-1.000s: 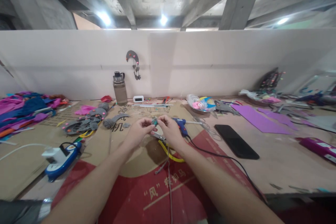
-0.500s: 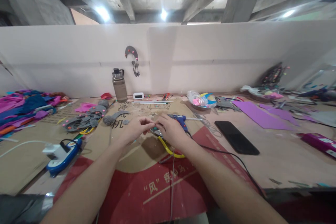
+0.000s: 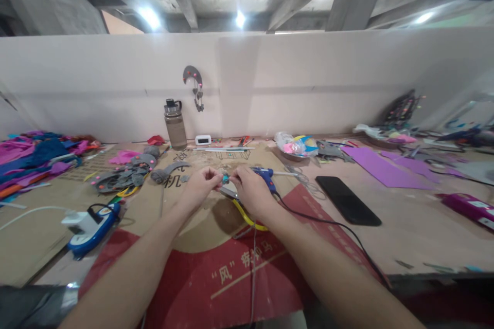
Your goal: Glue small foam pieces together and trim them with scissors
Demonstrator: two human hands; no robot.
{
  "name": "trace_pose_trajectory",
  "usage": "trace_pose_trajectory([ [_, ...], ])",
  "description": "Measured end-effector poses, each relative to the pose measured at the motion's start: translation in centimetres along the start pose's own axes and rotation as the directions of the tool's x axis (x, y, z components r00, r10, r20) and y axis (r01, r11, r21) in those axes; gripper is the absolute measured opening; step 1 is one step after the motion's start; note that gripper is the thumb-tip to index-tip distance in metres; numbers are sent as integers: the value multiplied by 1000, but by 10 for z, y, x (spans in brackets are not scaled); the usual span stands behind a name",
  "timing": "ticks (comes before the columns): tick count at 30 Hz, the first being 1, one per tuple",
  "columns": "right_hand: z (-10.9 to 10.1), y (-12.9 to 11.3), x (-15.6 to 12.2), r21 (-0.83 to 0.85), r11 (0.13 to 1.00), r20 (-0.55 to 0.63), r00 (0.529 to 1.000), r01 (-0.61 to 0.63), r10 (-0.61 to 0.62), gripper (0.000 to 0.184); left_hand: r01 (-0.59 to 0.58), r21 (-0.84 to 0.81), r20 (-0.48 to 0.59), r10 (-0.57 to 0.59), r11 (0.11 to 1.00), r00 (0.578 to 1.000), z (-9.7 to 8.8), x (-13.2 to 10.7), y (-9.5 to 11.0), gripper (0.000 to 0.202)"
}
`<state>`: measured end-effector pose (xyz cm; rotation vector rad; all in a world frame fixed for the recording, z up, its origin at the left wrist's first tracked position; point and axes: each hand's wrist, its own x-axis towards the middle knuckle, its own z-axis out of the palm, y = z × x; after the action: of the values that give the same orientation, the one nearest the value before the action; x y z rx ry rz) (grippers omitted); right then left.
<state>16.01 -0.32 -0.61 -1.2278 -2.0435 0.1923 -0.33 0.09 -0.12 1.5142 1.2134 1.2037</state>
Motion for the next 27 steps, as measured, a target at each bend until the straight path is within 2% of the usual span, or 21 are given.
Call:
trace_pose_trajectory([
  [6, 3, -3, 0, -79, 995, 4, 998, -62, 63, 20, 48, -136, -33, -53, 990, 998, 5, 0, 2, 31],
  [9, 3, -5, -1, -83, 993, 7, 996, -86, 87, 24, 81, -203, 0, -83, 976, 997, 6, -1, 4, 40],
  [18, 2, -3, 1, 63, 994, -6, 996, -93, 94, 32, 103, -278, 99, -78, 955, 992, 7, -2, 3, 33],
  [27, 5, -1, 3, 173, 969, -3, 984, -176, 179, 37, 123, -332, 100, -95, 935, 990, 12, -6, 4, 28],
])
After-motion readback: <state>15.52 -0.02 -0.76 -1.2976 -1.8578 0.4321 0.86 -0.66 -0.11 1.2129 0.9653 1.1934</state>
